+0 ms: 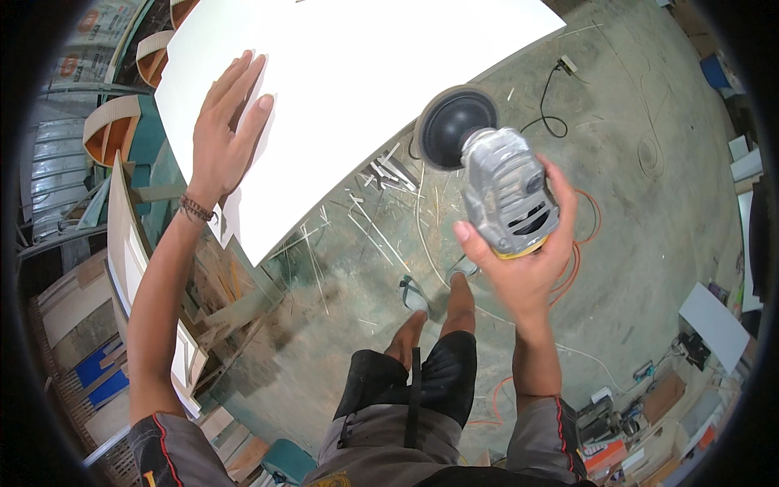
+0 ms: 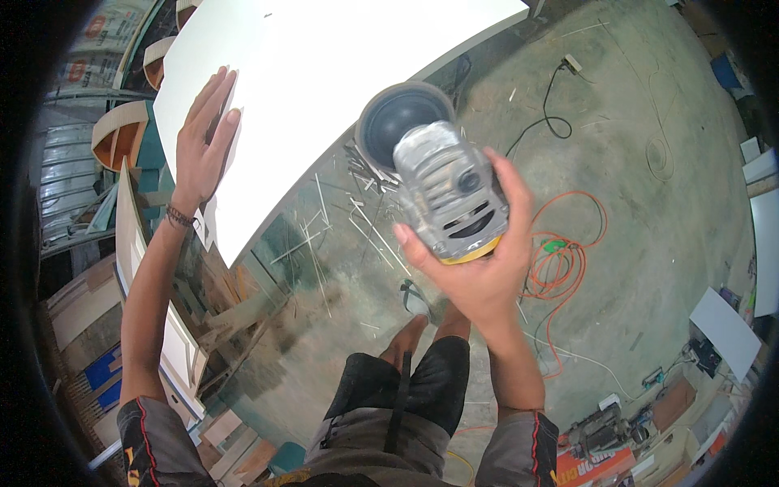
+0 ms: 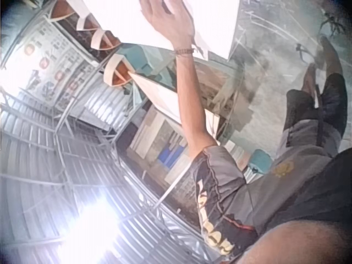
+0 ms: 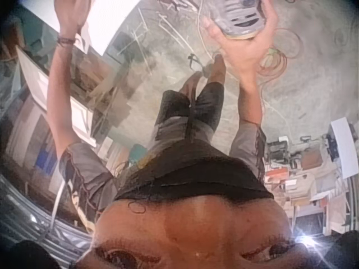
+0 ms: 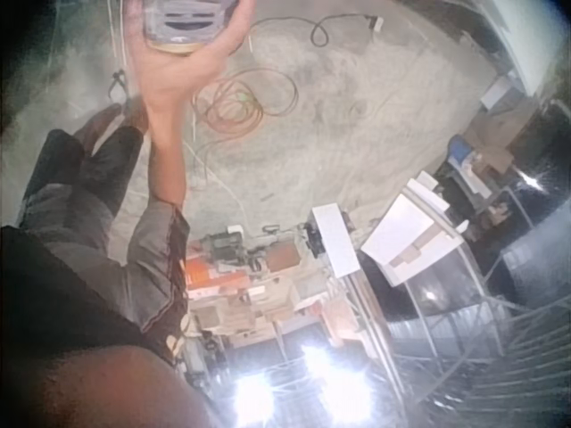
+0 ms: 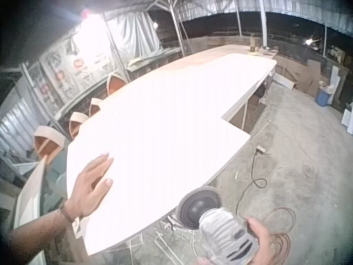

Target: The person sands the surface and edges of a white board using a power sander, then moves the board to a stack of other boards and continues sanding another piece.

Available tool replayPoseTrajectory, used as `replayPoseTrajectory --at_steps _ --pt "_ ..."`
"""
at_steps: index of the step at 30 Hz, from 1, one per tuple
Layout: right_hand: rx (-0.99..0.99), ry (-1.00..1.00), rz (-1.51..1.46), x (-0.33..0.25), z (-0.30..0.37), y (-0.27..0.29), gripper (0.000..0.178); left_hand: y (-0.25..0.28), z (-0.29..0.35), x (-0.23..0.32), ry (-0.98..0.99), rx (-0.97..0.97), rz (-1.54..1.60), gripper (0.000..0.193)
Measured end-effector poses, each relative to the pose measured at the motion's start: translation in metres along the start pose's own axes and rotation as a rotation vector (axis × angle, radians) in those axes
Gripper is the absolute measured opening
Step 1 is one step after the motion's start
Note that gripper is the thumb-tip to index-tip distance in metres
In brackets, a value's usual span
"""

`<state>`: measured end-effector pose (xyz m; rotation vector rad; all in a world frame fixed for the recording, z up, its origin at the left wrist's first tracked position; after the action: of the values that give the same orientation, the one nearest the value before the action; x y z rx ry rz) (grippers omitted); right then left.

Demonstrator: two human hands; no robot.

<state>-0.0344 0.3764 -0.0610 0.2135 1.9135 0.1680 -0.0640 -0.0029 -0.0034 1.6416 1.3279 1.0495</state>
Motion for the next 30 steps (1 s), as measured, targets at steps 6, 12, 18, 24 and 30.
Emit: replayPoseTrajectory --at_steps 6,12,18,24,30 --pt "0.078 -0.17 -0.049 0.013 -0.03 0.018 0.093 0.001 0.002 -0.001 0.02 -0.02 -0.012 0.053" --pt "0.102 -0.174 -0.084 0.022 -0.043 0.03 0.092 0.002 -0.002 0.003 0.039 -0.04 0.009 0.053" --pt "0.005 0.0 -0.025 0.013 -0.035 0.018 0.094 0.003 0.001 -0.001 0.084 -0.057 -0.016 0.054" --pt "0.065 -0.048 -0.05 0.025 -0.05 0.031 0.094 0.001 -0.003 0.003 0.06 -0.058 -0.001 0.055" --pt "0.109 -0.179 -0.074 0.034 -0.074 0.048 0.09 0.002 -0.005 0.005 0.048 -0.098 -0.027 0.059"
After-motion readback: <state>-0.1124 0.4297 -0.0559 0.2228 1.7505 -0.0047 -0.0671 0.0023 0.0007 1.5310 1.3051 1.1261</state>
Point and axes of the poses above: each hand's wrist, its own z-axis away from the middle knuckle, its own y-axis out of the back of the hand, x = y × z, the point moved 7 cm from there along -z, towards the middle knuckle, and after that the axes turned 4 degrees about x, right-handed, at the moved point
